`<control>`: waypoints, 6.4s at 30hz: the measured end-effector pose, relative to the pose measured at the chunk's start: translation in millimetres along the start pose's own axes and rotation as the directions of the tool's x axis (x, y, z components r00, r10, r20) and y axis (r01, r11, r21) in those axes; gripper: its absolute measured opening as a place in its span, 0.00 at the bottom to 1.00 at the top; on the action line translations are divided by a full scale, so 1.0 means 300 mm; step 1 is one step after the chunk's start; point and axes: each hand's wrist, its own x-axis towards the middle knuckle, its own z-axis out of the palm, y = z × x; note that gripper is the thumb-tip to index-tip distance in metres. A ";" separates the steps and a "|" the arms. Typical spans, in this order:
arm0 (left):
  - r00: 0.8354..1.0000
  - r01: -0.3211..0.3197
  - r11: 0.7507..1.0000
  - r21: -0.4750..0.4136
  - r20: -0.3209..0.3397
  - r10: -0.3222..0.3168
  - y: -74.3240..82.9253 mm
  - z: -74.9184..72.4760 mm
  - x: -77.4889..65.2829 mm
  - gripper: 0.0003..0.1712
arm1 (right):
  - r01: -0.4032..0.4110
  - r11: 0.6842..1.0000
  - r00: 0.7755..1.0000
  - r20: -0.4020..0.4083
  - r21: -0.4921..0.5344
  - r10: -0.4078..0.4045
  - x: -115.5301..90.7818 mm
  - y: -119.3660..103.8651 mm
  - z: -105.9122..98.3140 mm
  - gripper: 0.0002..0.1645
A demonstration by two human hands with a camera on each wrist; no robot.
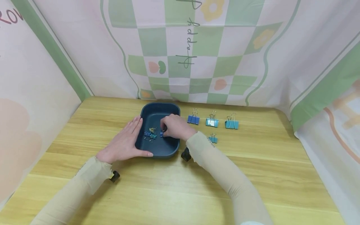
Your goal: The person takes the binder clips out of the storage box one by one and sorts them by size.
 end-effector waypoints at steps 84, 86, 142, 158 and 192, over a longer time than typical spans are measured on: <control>1.000 0.012 1.000 -0.004 0.024 -0.012 0.004 0.004 0.001 0.85 | -0.357 0.876 0.923 -0.019 0.325 0.384 -0.671 0.549 -0.136 0.26; 1.000 0.013 1.000 -0.002 0.026 -0.013 0.003 0.004 0.001 0.85 | -0.362 0.875 0.922 -0.013 0.321 0.386 -0.672 0.550 -0.130 0.26; 1.000 0.009 1.000 0.020 0.012 -0.010 0.000 0.007 -0.001 0.85 | 0.089 0.978 0.958 -0.285 0.190 -0.032 -0.404 0.081 -0.203 0.32; 1.000 0.016 1.000 0.021 0.018 -0.017 0.000 0.010 0.001 0.85 | 0.177 0.956 0.976 -0.165 0.232 -0.141 -0.239 -0.082 -0.027 0.28; 1.000 -0.004 0.999 0.049 0.027 0.002 -0.005 0.006 0.003 0.83 | 0.093 0.980 0.988 -0.137 0.175 -0.069 -0.002 -0.114 0.093 0.08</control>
